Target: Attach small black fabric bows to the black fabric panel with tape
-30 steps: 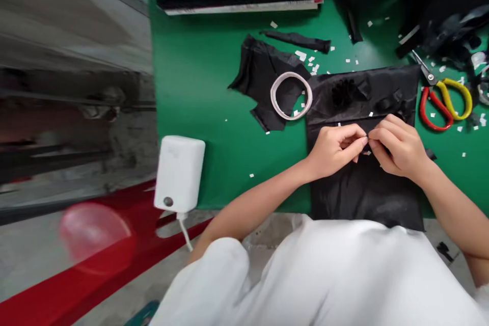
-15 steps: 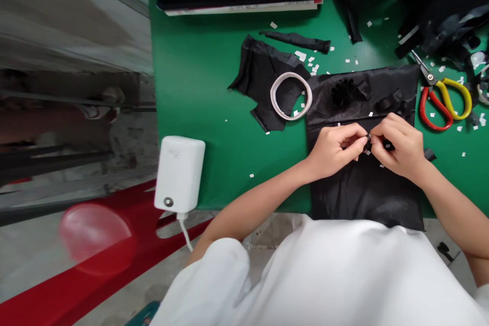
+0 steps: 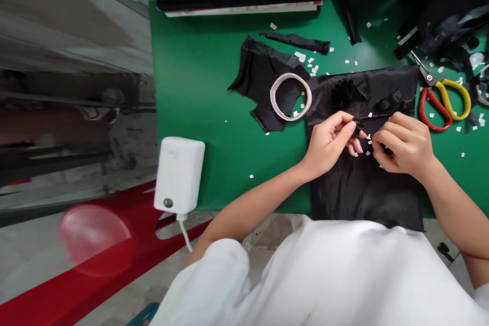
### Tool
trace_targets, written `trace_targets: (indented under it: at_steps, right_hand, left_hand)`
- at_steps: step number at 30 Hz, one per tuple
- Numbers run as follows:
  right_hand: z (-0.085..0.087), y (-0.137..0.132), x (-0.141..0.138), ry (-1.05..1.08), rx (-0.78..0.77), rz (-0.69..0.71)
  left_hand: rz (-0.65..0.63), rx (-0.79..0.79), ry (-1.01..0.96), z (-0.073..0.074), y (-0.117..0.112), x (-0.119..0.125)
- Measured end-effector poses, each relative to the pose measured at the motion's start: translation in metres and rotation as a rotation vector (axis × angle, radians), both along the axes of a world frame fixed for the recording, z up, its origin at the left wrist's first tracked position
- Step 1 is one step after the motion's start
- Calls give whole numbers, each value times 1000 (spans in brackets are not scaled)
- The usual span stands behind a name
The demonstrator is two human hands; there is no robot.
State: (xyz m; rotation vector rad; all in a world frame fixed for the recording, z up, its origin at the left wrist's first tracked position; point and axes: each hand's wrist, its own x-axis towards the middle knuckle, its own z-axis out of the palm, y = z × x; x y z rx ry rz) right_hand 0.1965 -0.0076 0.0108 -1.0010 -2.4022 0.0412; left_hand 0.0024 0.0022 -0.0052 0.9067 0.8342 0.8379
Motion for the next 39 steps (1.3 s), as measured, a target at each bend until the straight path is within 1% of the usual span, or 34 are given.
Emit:
trace_targets:
  at_steps: [1,3,9,12,15,18,23,27,29,31,34,37,39]
  right_hand:
    - [0,0,1,-1,-6,-6]
    - [0,1,3,14,-17,-61]
    - [-3,0,9,122,10,-304]
    - [-4,4,8,145,-1,-372]
    - [-5,13,2,113,-30,-427]
    - [-11,24,-8,95,-29,-474]
    - [-29,36,-17,127,-46,-530]
    - [-38,39,-18,157,-134,-545]
    - [-38,40,-18,163,-162,-537]
    - [-36,40,-17,180,-152,-533]
    - [-27,38,-16,260,-108,-505]
    - [-12,36,-13,379,-65,-380]
    - [-2,32,-11,417,-61,-308]
  left_hand:
    - [1,-7,-1,0,0,0]
    - [4,-16,-2,1,0,0]
    - [3,-18,22,2,1,1]
    - [-8,-10,42,2,1,1]
    - [-15,-15,59,3,1,1]
    - [-21,-12,59,3,0,1]
    - [-27,-17,43,2,1,1]
    - [-9,-40,36,3,2,1]
    - [-3,-54,29,4,2,1]
    - [-1,-62,25,5,1,1]
    - [-1,-66,32,5,1,1]
    - [2,-71,35,5,1,1]
    - [2,-80,40,6,2,1]
